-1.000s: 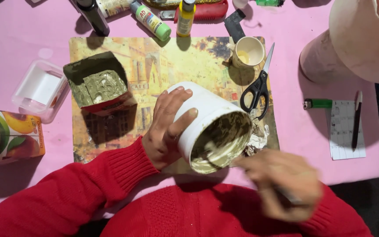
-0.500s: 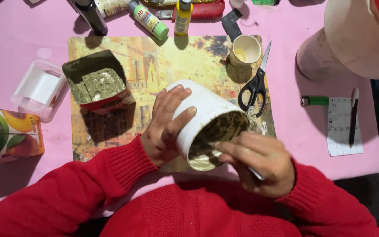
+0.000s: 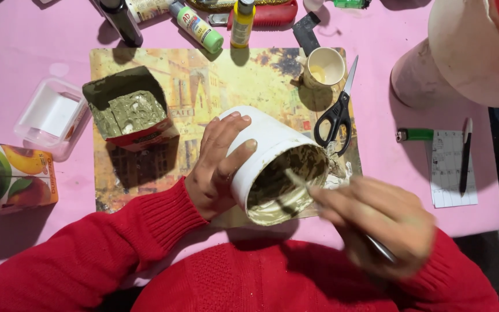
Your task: Mixing a gray cement-like material in a container and transferring it into a square mold.
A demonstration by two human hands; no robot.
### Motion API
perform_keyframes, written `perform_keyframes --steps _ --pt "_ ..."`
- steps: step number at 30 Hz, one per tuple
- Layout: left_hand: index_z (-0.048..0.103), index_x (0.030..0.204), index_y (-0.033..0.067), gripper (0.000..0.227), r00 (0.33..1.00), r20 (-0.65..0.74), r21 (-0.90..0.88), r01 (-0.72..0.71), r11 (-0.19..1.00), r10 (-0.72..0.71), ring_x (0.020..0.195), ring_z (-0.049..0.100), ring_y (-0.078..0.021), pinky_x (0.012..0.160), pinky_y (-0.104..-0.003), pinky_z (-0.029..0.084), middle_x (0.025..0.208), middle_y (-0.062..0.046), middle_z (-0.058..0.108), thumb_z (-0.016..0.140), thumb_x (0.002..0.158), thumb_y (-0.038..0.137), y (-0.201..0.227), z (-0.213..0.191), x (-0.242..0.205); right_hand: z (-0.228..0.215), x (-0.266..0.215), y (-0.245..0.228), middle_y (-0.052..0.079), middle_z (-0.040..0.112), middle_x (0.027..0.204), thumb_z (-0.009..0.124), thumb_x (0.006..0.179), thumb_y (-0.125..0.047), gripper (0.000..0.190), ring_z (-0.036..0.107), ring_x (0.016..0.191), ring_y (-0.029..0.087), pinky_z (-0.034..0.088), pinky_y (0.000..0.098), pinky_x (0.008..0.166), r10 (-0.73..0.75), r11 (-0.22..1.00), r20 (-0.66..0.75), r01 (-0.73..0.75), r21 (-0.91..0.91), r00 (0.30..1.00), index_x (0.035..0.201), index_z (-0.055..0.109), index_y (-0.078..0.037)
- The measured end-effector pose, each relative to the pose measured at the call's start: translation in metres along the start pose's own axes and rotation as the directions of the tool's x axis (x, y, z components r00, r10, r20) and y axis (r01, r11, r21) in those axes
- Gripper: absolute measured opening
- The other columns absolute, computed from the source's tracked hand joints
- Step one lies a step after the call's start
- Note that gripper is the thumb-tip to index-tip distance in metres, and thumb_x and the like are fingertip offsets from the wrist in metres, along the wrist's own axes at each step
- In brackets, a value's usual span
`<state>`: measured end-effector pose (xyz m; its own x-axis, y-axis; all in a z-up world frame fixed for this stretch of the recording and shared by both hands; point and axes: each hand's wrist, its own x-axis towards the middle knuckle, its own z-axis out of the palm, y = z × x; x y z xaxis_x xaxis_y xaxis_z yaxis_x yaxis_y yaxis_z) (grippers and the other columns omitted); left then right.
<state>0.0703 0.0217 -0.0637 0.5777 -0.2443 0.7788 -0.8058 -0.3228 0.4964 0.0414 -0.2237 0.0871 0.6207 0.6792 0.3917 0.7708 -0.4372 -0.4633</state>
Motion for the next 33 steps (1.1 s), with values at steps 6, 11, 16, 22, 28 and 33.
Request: perform_keyframes --steps 6,11,16,22,28,33 --pt "0.031 0.156 0.0190 0.092 0.999 0.022 -0.017 0.037 0.999 -0.036 0.145 0.046 -0.0487 0.123 -0.066 0.035 0.156 -0.024 0.041 0.089 0.087 0.034 0.002 -0.002 -0.001 0.015 -0.002 0.013 0.013 0.069 0.081 0.073 0.079 0.001 0.037 0.066 0.064 0.020 0.052 0.0335 0.055 -0.061 0.995 0.079 0.054 0.090 0.995 0.116 0.068 0.010" --pt "0.031 0.156 0.0187 0.093 0.997 0.028 -0.020 0.070 0.997 -0.069 0.147 0.044 -0.0486 0.124 -0.067 0.034 0.157 -0.023 0.040 0.089 0.087 0.037 0.005 -0.004 0.000 0.004 0.002 0.004 0.014 0.068 0.082 0.076 0.086 0.001 0.027 0.066 0.066 0.023 0.050 0.0358 0.055 -0.003 0.998 -0.012 0.002 -0.062 1.000 0.112 0.069 0.005" --pt "0.031 0.155 0.0181 0.088 1.000 0.007 -0.003 0.001 1.000 -0.001 0.142 0.048 -0.0493 0.121 -0.067 0.037 0.155 -0.025 0.042 0.088 0.090 0.035 0.002 -0.001 0.001 0.021 0.001 0.017 0.011 0.065 0.077 0.078 0.082 0.001 0.036 0.065 0.065 0.025 0.050 0.0376 0.055 -0.109 0.992 0.123 0.099 0.084 0.986 0.115 0.068 0.011" --pt "0.032 0.153 0.0182 0.085 1.000 0.001 0.052 -0.016 0.999 0.016 0.139 0.051 -0.0493 0.119 -0.068 0.038 0.152 -0.025 0.045 0.088 0.091 0.032 0.002 0.003 0.001 0.007 0.009 -0.005 0.013 0.067 0.083 0.075 0.087 0.002 0.027 0.068 0.069 0.025 0.054 0.0357 0.060 -0.001 0.993 -0.087 -0.009 -0.115 0.996 0.112 0.068 0.005" --pt "0.031 0.154 0.0187 0.085 1.000 -0.006 0.026 -0.011 1.000 0.011 0.140 0.051 -0.0485 0.120 -0.067 0.038 0.153 -0.024 0.044 0.087 0.092 0.031 0.002 0.003 0.001 0.017 0.004 0.015 0.010 0.067 0.075 0.077 0.087 0.003 0.019 0.068 0.061 0.019 0.050 0.0336 0.052 0.054 0.994 0.048 -0.059 0.092 0.997 0.106 0.072 0.003" --pt "0.031 0.154 0.0175 0.089 1.000 0.006 0.011 0.011 1.000 -0.011 0.141 0.049 -0.0501 0.120 -0.066 0.037 0.154 -0.025 0.043 0.089 0.088 0.031 0.001 0.000 0.002 0.005 0.000 0.006 0.011 0.068 0.080 0.071 0.087 0.002 0.019 0.069 0.067 0.022 0.052 0.0339 0.057 0.067 0.998 -0.030 -0.066 0.008 0.997 0.106 0.070 0.002"
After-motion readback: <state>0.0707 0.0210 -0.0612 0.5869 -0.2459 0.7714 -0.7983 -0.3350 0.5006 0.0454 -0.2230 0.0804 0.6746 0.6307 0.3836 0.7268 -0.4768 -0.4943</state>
